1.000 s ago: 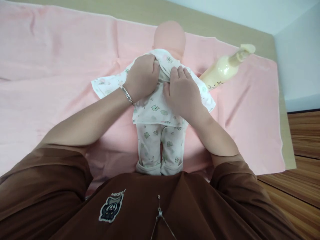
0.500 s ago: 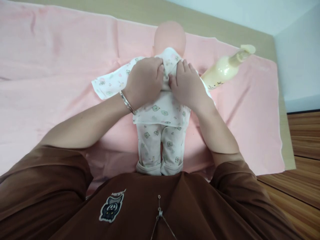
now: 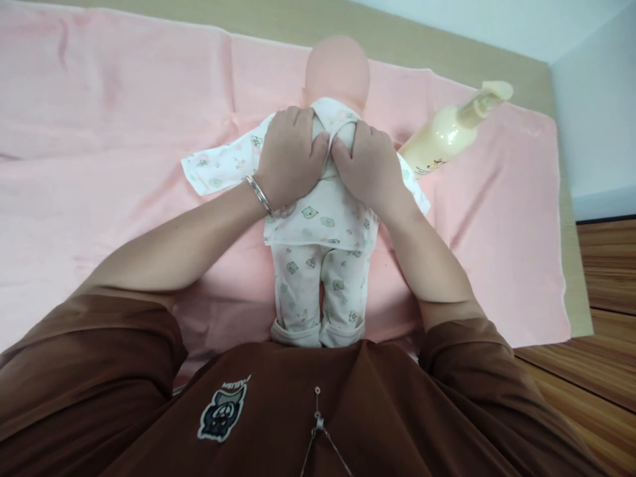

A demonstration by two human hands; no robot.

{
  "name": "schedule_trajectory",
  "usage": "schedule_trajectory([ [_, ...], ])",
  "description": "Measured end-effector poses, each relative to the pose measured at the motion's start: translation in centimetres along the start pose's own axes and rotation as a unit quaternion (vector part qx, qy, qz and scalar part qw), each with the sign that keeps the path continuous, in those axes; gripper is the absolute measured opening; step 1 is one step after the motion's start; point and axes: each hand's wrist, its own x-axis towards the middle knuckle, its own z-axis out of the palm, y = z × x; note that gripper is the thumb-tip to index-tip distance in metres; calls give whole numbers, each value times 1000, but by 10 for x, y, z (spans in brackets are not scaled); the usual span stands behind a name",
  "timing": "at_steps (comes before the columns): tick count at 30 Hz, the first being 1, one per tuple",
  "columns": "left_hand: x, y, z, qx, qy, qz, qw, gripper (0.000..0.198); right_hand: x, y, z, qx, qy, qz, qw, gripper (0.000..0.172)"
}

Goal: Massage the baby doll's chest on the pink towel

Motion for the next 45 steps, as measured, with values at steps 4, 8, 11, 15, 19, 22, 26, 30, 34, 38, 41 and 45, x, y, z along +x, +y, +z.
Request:
schedule_trajectory([
  [4, 0, 3, -1, -13, -14, -40, 999, 26, 6, 4, 13, -3, 24, 25, 999, 33],
  [8, 0, 0, 1, 11, 2, -31, 999, 23, 6, 3, 19, 11, 43, 49, 998, 37],
  [11, 0, -2, 3, 39, 18, -16, 999, 20, 6, 3, 19, 21, 34, 64, 997, 34],
  [15, 0, -2, 4, 41, 16, -22, 999, 21, 6, 3, 19, 50, 28, 72, 996, 34],
  [19, 2, 2, 3, 34, -4, -57, 998, 26, 5, 2, 19, 54, 22, 79, 995, 34],
  [22, 2, 5, 1, 21, -8, -79, 997, 30, 5, 2, 17, 44, 30, 78, 996, 31],
  [26, 1, 6, -2, 13, -8, -68, 998, 28, 7, 7, 15, 33, 25, 51, 998, 31],
  [30, 2, 5, 1, 53, 7, -49, 997, 24, 10, 12, 10, 17, 13, 5, 1000, 36],
  [34, 3, 3, 7, 89, 6, -41, 995, 21, 10, 14, 5, -10, -9, -12, 1000, 40],
  [38, 4, 3, 6, 86, -6, -56, 995, 17, 7, 11, 0, -8, -25, -17, 999, 43],
  [41, 4, 4, 4, 86, -19, -80, 993, 19, 2, 8, -7, 11, -27, -20, 999, 40],
  [45, 4, 4, 7, 57, -12, -80, 995, 17, -7, 2, -26, 48, -11, -60, 997, 53],
])
